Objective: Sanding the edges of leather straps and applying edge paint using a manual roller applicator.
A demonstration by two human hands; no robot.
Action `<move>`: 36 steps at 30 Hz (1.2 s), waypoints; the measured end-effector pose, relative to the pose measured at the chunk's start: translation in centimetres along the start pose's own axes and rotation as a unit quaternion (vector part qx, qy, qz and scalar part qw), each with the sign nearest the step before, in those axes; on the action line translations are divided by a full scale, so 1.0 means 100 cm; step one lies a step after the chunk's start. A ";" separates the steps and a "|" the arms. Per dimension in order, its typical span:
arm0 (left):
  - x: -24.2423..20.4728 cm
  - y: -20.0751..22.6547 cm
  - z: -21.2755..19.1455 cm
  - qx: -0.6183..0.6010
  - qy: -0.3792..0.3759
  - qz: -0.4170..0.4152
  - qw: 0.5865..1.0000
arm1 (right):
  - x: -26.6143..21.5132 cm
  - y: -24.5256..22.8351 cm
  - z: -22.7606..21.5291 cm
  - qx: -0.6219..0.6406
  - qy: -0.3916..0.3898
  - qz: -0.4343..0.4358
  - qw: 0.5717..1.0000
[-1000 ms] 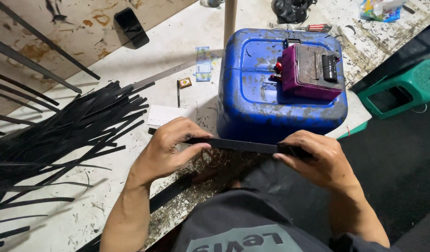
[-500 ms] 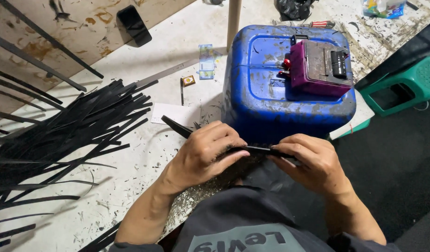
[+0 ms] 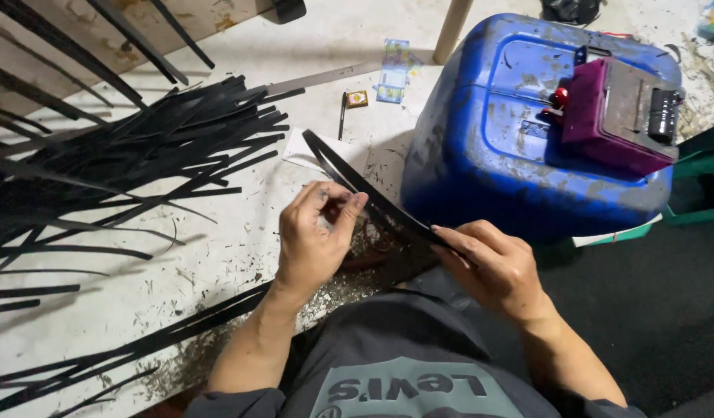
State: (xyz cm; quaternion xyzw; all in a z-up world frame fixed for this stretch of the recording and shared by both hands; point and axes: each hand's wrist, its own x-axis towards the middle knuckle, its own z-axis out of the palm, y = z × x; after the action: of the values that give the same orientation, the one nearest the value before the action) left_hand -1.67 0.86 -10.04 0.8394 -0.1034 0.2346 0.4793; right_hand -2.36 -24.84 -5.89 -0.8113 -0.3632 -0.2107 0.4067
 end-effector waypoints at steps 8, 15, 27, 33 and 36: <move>-0.032 -0.008 0.043 -0.329 0.142 -0.341 0.869 | -0.023 -0.001 0.086 0.018 0.013 -0.024 0.999; -0.033 -0.022 0.027 -0.226 0.246 -0.320 0.887 | -0.029 -0.006 0.123 0.220 -0.104 0.056 0.968; -0.023 -0.023 -0.008 -0.278 0.286 -0.288 0.871 | -0.102 0.156 0.209 0.098 -0.179 0.244 0.948; -0.018 -0.015 -0.014 -0.287 0.247 -0.251 0.891 | -0.144 0.172 0.245 -0.002 -0.288 0.135 0.948; -0.012 0.007 -0.017 -0.296 0.234 -0.257 0.890 | -0.136 0.149 0.237 0.033 -0.370 0.056 0.927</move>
State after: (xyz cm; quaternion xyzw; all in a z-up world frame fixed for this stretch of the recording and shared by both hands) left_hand -3.49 1.93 -9.40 0.5768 0.1668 0.2516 0.7591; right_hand 1.24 -17.27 -35.91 -0.8370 -0.4485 0.1393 0.2810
